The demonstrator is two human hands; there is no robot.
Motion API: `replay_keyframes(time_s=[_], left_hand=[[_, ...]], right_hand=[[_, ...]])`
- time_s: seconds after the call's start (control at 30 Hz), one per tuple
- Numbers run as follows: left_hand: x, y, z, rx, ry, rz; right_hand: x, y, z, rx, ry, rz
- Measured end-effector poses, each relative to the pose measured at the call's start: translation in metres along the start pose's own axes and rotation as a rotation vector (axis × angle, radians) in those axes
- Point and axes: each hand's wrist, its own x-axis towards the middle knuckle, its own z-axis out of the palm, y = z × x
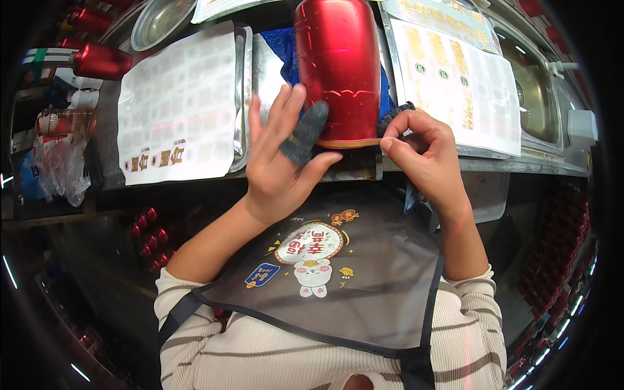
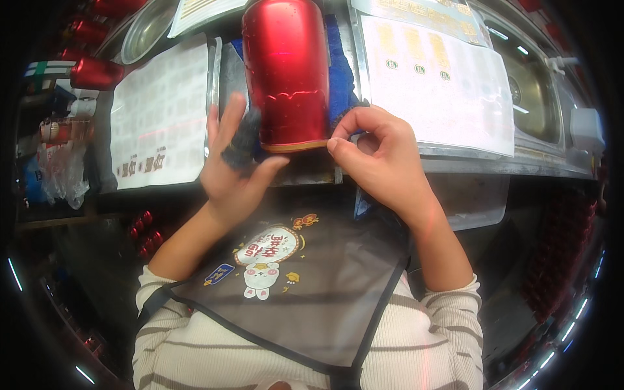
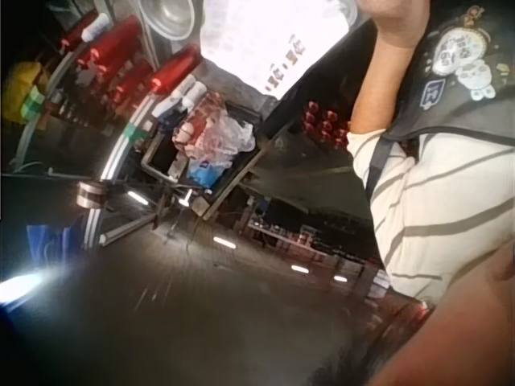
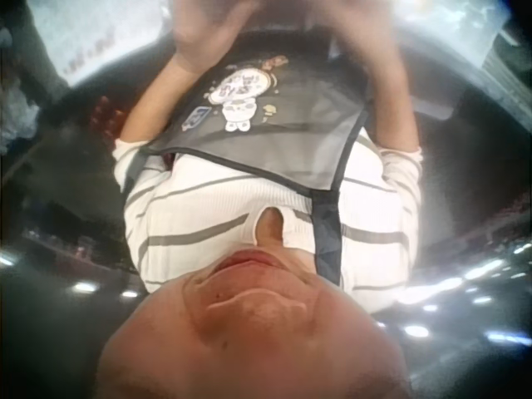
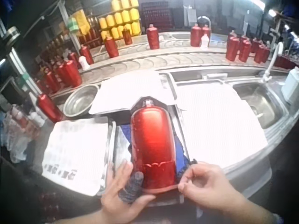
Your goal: The person applies gold labels to red cylindrical bottles on a production line. They peel backing from labels, align and smooth them onto the bottle surface, and wipe the bottles with a blue cloth. Finished bottles are placed on a nearby tray.
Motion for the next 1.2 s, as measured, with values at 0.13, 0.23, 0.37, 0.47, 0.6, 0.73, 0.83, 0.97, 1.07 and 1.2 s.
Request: replay_keyframes(time_s=[0.13,0.23,0.37,0.47,0.6,0.73,0.83,0.97,1.07,1.2], left_hand=[[-0.02,0.002,-0.004,0.061,-0.046,0.031],[-0.017,0.004,-0.003,0.14,-0.082,0.119],[-0.004,0.011,-0.003,0.214,-0.086,0.193],[0.014,0.023,-0.001,0.29,-0.061,0.24],[0.035,0.033,0.017,0.33,-0.012,0.267],[0.025,0.016,0.011,0.171,0.02,0.11],[0.017,0.008,0.007,0.008,0.022,0.005],[-0.014,0.003,-0.007,0.066,-0.032,0.002],[-0.02,-0.002,-0.006,0.125,-0.056,0.126],[-0.008,0.005,-0.008,0.175,-0.084,0.184]], right_hand=[[-0.002,-0.003,-0.002,0.058,-0.001,0.04],[0.0,-0.004,-0.005,0.071,0.0,0.056],[0.002,-0.002,-0.006,0.07,-0.01,0.067],[0.002,-0.001,-0.006,0.029,-0.003,0.066],[0.002,0.002,-0.005,0.087,-0.001,0.046],[0.0,-0.004,-0.002,0.052,-0.019,0.028],[0.001,-0.002,-0.001,0.031,-0.007,0.019],[-0.002,-0.005,-0.005,0.055,-0.016,0.024],[-0.001,-0.003,-0.004,0.07,-0.003,0.033],[-0.001,-0.003,-0.004,0.085,0.001,0.063]])
